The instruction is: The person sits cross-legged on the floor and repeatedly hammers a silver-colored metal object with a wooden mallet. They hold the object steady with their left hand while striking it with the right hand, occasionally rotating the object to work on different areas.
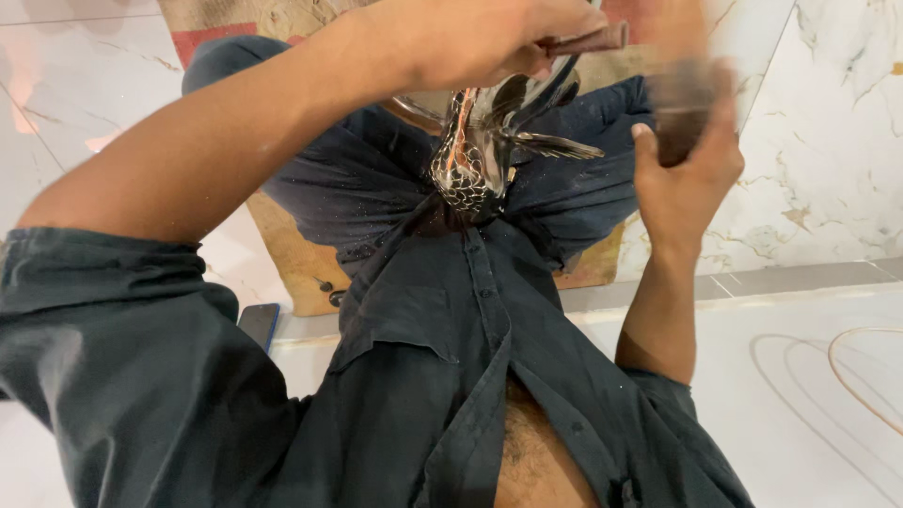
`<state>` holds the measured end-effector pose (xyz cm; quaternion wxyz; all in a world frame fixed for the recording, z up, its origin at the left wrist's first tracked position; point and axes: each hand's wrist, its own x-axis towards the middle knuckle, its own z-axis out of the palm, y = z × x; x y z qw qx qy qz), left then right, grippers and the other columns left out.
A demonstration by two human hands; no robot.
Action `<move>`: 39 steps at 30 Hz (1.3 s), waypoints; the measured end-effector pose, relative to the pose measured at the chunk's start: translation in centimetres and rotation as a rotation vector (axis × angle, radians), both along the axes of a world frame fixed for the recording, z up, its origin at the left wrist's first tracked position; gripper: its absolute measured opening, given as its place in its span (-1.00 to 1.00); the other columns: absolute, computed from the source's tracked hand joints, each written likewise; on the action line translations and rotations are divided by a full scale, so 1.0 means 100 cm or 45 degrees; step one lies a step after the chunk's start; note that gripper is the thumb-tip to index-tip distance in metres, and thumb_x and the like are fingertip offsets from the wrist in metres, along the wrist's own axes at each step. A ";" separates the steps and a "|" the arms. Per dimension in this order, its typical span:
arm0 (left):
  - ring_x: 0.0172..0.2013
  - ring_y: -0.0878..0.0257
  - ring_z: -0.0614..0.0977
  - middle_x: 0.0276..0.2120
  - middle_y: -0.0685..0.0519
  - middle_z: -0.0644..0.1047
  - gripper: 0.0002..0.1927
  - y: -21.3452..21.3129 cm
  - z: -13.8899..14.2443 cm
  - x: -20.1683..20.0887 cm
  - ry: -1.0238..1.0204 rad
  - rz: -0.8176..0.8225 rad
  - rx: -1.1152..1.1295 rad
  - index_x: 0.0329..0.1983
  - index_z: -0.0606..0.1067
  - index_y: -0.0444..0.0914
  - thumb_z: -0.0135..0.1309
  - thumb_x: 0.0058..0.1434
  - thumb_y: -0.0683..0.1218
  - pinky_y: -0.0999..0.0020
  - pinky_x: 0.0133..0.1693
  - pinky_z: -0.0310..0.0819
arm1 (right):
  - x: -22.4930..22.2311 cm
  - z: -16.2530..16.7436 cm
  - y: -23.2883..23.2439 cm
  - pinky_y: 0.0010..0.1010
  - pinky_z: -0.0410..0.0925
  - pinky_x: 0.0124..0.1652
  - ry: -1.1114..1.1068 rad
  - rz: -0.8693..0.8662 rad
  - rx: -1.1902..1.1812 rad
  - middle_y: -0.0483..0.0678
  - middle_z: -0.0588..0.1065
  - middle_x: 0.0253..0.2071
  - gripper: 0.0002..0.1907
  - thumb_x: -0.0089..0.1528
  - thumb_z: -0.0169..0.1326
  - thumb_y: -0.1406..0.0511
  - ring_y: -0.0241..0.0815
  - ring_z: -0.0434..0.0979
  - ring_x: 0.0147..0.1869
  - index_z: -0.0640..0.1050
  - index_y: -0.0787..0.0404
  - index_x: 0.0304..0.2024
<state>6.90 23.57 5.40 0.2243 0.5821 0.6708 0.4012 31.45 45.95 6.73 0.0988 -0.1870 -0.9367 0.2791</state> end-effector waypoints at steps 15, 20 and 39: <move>-0.34 0.14 0.67 -0.31 0.02 0.65 -0.56 0.031 0.005 -0.011 -0.137 -0.427 -0.051 0.14 0.56 -0.15 0.26 0.15 -0.16 0.14 -0.30 0.47 | 0.052 -0.033 -0.037 -0.09 0.34 0.15 0.329 -0.338 -0.105 0.30 0.28 0.18 0.01 0.34 0.31 0.51 0.10 0.38 0.18 -0.12 0.32 0.56; -0.27 0.23 0.65 -0.27 0.01 0.60 -0.76 0.018 0.014 -0.012 -0.395 -0.099 -0.224 0.03 0.51 -0.26 0.16 0.30 -0.23 0.24 -0.27 0.50 | 0.029 -0.010 -0.030 -0.14 0.45 0.17 -0.060 -0.602 -0.528 0.18 0.47 0.04 0.05 0.33 0.30 0.45 -0.03 0.52 0.09 -0.18 0.41 0.57; -0.26 0.13 0.63 -0.24 -0.07 0.57 -0.85 0.007 -0.014 -0.018 -0.352 -0.078 0.396 -0.06 0.48 -0.36 0.11 0.34 -0.21 0.21 -0.22 0.51 | -0.014 0.056 0.044 -0.34 0.47 0.05 -0.141 0.225 0.146 0.02 0.44 0.12 -0.08 0.30 0.29 0.52 -0.15 0.51 0.06 0.05 0.23 0.55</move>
